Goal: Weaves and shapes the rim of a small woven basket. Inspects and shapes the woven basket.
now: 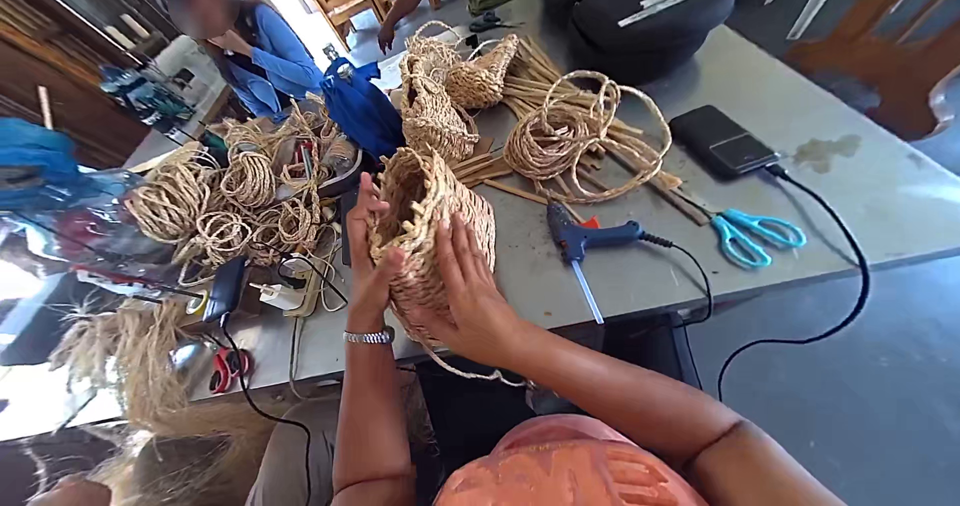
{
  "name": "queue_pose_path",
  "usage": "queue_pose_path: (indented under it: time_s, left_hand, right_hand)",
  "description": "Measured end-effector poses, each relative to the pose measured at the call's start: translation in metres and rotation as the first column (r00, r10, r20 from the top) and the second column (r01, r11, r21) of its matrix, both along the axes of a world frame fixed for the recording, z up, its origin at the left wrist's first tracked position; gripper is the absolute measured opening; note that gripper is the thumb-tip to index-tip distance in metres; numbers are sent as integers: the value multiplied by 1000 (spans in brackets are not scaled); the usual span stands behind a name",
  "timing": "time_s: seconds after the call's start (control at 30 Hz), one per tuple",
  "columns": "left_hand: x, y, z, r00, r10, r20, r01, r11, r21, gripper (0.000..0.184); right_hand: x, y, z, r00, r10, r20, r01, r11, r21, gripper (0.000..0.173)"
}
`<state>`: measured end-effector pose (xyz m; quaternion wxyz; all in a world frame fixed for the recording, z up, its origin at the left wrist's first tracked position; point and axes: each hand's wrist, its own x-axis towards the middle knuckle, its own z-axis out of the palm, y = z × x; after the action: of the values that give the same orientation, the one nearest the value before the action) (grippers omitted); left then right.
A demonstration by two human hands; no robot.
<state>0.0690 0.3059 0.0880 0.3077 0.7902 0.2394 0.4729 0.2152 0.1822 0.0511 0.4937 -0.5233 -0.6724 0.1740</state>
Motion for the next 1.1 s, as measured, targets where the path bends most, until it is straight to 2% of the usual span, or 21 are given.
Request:
queue_pose_path:
  time_s: [0.1, 0.17, 0.27, 0.4, 0.5, 0.57, 0.63, 0.7, 0.8, 0.87, 0.93, 1.0, 1.1]
  left_hand:
    - [-18, 1, 0, 996, -75, 55, 79, 994, -72, 77]
    - [-25, 3, -1, 990, -114, 77, 122, 987, -104, 78]
    - [-27, 1, -3, 993, -99, 61, 107, 986, -126, 81]
    - [-18, -7, 4, 990, -125, 61, 131, 984, -123, 79]
    - [-22, -8, -3, 996, -75, 48, 81, 987, -136, 88]
    - [-17, -14, -3, 999, -27, 28, 30, 991, -127, 89]
    - [-3, -23, -2, 999, 42, 5, -41, 995, -86, 90]
    - [15, -34, -2, 995, 98, 2, -98, 995, -30, 91]
    - [32, -49, -10, 989, 151, 2, -151, 988, 41, 103]
    - [32, -58, -24, 975, 224, 12, -224, 974, 28, 107]
    - [31, -70, -41, 945, 326, 13, -324, 944, -59, 114]
    - [31, -87, -57, 899, 437, -37, -434, 876, -212, 127]
    - [33, -97, -65, 886, 462, -45, -449, 829, -332, 133]
  right_hand:
    - [-17, -16, -32, 975, -33, 222, 18, 998, 68, 97]
    - [-24, -27, -45, 967, -23, 252, 3, 997, 81, 93]
    - [-27, -32, -57, 951, -29, 307, -1, 995, 97, 92]
    - [-24, -32, -60, 922, -32, 387, -8, 995, 102, 95]
    - [-21, -35, -57, 955, -7, 297, -25, 994, 104, 86]
    - [-18, -37, -52, 996, 33, 79, -41, 993, 112, 81]
    - [-13, -34, -44, 993, 12, -120, 6, 988, 151, 81]
    - [-3, -25, -34, 979, -58, -194, 91, 982, 167, 84]
    - [20, -8, -26, 977, -168, -129, 187, 971, 150, 99]
    - [25, -4, -27, 978, -188, -90, 198, 972, 124, 111]
    - [27, -3, -30, 980, -181, -82, 190, 974, 127, 119]
    - [28, -3, -34, 982, -172, -78, 182, 973, 140, 122]
    - [30, -1, -36, 984, -160, -73, 169, 974, 148, 120]
